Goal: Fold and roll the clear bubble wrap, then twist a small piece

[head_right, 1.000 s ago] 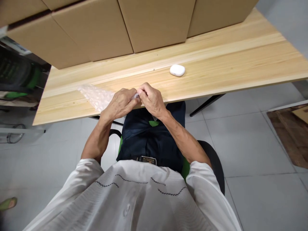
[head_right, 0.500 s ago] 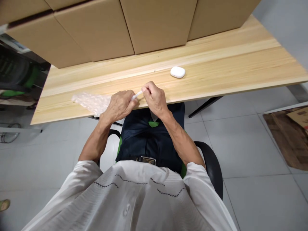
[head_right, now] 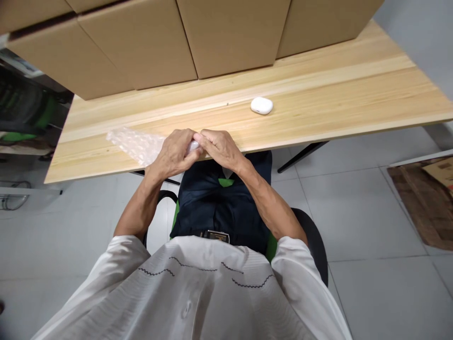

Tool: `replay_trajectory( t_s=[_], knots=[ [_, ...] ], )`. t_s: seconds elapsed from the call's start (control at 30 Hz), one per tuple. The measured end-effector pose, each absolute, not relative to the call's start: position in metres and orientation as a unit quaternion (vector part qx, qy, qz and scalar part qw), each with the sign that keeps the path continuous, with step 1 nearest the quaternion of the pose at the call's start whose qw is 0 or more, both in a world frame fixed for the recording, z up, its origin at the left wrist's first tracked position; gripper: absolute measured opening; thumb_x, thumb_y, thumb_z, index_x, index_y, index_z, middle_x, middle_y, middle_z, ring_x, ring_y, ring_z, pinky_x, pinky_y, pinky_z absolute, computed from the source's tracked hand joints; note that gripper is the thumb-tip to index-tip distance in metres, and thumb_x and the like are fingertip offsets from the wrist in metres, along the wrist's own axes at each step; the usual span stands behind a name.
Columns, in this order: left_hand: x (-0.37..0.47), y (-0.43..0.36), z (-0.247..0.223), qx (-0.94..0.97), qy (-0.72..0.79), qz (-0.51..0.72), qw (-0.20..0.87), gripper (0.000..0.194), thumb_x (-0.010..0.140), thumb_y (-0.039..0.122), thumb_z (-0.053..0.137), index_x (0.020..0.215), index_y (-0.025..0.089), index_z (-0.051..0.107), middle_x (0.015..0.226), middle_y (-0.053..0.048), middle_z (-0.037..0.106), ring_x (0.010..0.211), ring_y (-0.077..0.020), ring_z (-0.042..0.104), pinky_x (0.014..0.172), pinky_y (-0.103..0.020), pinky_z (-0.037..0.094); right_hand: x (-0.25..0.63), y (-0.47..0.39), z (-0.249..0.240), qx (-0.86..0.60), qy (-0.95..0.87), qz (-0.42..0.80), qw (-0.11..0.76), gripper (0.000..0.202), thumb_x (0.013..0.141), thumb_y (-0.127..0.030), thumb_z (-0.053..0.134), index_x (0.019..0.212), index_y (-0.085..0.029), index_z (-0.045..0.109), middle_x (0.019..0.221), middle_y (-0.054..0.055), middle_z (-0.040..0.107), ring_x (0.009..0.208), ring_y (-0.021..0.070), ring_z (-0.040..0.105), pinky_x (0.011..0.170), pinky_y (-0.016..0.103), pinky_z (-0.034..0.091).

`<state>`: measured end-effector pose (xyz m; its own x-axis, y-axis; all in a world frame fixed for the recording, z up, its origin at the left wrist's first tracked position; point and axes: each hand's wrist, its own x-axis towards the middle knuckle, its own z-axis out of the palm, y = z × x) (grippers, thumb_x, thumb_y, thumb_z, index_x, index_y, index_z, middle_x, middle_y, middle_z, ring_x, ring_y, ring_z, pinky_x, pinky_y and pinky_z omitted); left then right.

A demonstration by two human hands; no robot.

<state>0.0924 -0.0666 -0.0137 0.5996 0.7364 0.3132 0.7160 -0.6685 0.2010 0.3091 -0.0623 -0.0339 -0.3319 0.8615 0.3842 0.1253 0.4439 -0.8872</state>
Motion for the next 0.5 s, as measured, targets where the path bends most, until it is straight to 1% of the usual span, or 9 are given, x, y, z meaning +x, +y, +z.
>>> replay_trajectory(
  t_s=[0.03,0.1,0.13,0.17,0.23,0.3,0.37,0.5],
  knots=[
    [0.094,-0.07,-0.012,0.893,0.406,0.191,0.023,0.032,0.11,0.044,0.056,0.13,0.022,0.068,0.119,-0.015,0.08,0.112,-0.0356,0.074,0.111,-0.058,0.058,0.308,-0.063,-0.034,-0.35,-0.707,0.398,0.468,0.082,0.108,-0.1,0.049,0.073,-0.026,0.05,0.068,-0.003,0.052,0.067,0.0157,0.046,0.067,0.034,0.037],
    [0.1,-0.077,-0.009,0.887,0.417,0.199,0.005,0.049,0.107,0.038,0.058,0.152,0.019,0.062,0.134,-0.017,0.079,0.127,-0.0366,0.073,0.131,-0.064,0.048,0.305,-0.065,-0.033,-0.367,-0.688,0.397,0.484,0.083,0.106,-0.103,0.048,0.072,-0.027,0.049,0.066,-0.002,0.052,0.067,0.0159,0.046,0.067,0.034,0.038],
    [0.104,-0.079,-0.008,0.88,0.429,0.202,-0.004,0.055,0.107,0.035,0.058,0.159,0.018,0.058,0.136,-0.017,0.078,0.13,-0.0365,0.073,0.138,-0.067,0.042,0.303,-0.066,-0.032,-0.377,-0.675,0.395,0.495,0.084,0.105,-0.104,0.048,0.071,-0.027,0.048,0.066,-0.002,0.051,0.066,0.016,0.045,0.067,0.034,0.039],
    [0.108,-0.08,-0.009,0.873,0.442,0.204,-0.011,0.055,0.108,0.033,0.057,0.161,0.017,0.057,0.134,-0.016,0.078,0.13,-0.0361,0.073,0.143,-0.068,0.037,0.3,-0.066,-0.031,-0.387,-0.663,0.394,0.506,0.085,0.105,-0.105,0.047,0.07,-0.027,0.047,0.065,-0.002,0.051,0.067,0.0162,0.045,0.067,0.034,0.039],
    [0.115,-0.079,-0.012,0.861,0.463,0.207,-0.02,0.044,0.111,0.029,0.054,0.152,0.019,0.063,0.123,-0.014,0.078,0.125,-0.035,0.073,0.145,-0.068,0.034,0.295,-0.069,-0.03,-0.398,-0.643,0.392,0.523,0.086,0.104,-0.106,0.047,0.068,-0.027,0.046,0.065,-0.002,0.049,0.067,0.0163,0.045,0.068,0.034,0.041],
    [0.119,-0.073,-0.017,0.859,0.467,0.21,-0.021,0.027,0.114,0.028,0.052,0.136,0.022,0.067,0.112,-0.011,0.075,0.118,-0.0337,0.073,0.144,-0.069,0.036,0.292,-0.071,-0.029,-0.399,-0.631,0.394,0.536,0.086,0.103,-0.105,0.049,0.067,-0.027,0.046,0.065,-0.002,0.048,0.067,0.0162,0.045,0.068,0.034,0.042],
    [0.12,-0.067,-0.02,0.865,0.456,0.209,-0.016,0.017,0.115,0.029,0.053,0.122,0.025,0.067,0.105,-0.008,0.072,0.113,-0.0323,0.073,0.143,-0.07,0.037,0.291,-0.074,-0.029,-0.394,-0.62,0.401,0.547,0.085,0.103,-0.104,0.053,0.066,-0.027,0.046,0.065,-0.002,0.049,0.067,0.0158,0.046,0.068,0.034,0.044],
    [0.117,-0.064,-0.018,0.876,0.435,0.211,-0.009,0.012,0.115,0.031,0.055,0.11,0.026,0.065,0.096,-0.005,0.068,0.107,-0.0319,0.071,0.145,-0.077,0.035,0.291,-0.082,-0.031,-0.394,-0.582,0.434,0.563,0.086,0.1,-0.106,0.057,0.065,-0.028,0.046,0.064,-0.002,0.047,0.065,0.016,0.048,0.065,0.034,0.046]
  ],
)
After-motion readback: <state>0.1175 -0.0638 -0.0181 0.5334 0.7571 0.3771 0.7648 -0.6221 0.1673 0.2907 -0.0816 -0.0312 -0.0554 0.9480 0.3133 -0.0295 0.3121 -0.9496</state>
